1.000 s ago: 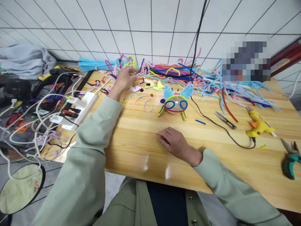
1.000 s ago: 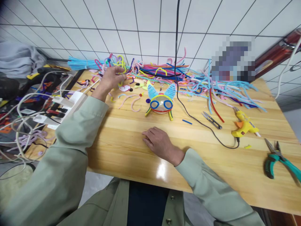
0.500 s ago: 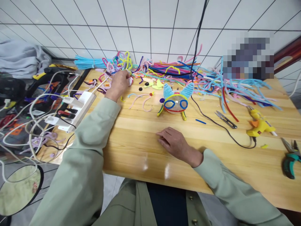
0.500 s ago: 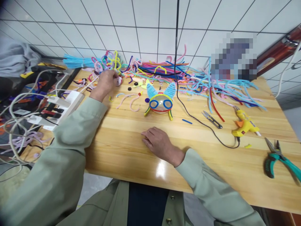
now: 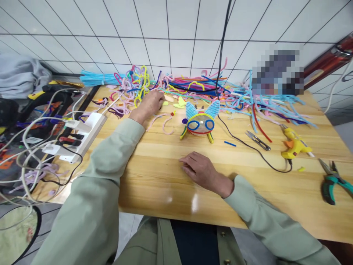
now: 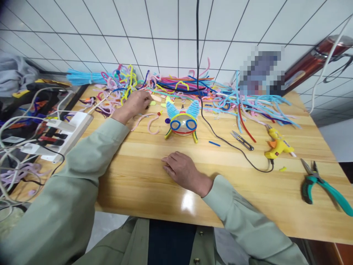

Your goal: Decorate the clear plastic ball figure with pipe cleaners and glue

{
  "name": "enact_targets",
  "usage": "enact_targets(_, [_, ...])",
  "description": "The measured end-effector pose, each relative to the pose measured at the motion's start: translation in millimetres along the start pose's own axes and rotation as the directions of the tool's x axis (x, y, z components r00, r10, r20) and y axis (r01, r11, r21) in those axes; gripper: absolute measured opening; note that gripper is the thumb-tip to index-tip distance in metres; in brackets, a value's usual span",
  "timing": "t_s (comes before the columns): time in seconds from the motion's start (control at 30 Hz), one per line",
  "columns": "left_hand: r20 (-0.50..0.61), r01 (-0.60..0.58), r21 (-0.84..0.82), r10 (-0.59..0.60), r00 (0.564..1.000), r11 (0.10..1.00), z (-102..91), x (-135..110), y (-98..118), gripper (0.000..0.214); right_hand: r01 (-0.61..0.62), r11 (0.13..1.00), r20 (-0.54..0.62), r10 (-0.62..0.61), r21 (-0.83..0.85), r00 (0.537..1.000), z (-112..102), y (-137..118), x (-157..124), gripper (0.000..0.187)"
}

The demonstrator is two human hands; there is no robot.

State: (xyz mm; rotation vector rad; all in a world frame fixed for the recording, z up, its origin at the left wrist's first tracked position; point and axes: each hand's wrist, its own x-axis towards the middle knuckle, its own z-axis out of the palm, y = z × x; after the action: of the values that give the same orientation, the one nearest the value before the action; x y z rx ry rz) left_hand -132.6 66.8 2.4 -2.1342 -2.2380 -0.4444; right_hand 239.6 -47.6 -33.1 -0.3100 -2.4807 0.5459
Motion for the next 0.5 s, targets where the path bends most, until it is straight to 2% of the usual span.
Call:
enact_targets(0.1, [-0.014,0.060,0.025,-0.060,0.998,0.998,-7.6,-1.7,-15.3,0.029,-0.015,1.000,0.025,0.015,0.000,1.000,-0.1,-0.4,-0.2,0.018])
enact_targets(0.17, [-0.042,0.046,0.046,-0.045,0.998,0.998,-9.1,-1.3,-12.9,0.031,-0.012,1.000,0.029,0.012,-0.006,0.999,-0.3,-0.8,0.1,0.019])
enact_targets(0.27, [-0.059,-0.099,0.025,0.100,0.993,0.995,-1.5,5.6,9.2,0.041,0.010,1.000,0.014,-0.009,-0.016,1.000,-0.2,-1.3,1.3,0.019])
enact_targets(0.37, [0.007,-0.279,-0.022,0.279,0.960,0.960,12.8,21.0,34.2,0.049,0.023,1.000,0.007,-0.023,-0.013,1.000,0.0,-1.5,2.1,0.017])
enact_targets(0.43, [0.064,-0.331,-0.024,0.332,0.941,0.943,20.8,34.3,41.3,0.052,0.020,1.000,0.006,-0.020,-0.010,1.000,-0.2,-1.5,2.1,0.015])
enact_targets(0.5, [0.113,-0.338,-0.012,0.337,0.935,0.941,25.4,48.0,39.5,0.055,0.019,1.000,0.000,-0.019,-0.012,1.000,-0.4,-1.4,1.7,0.014])
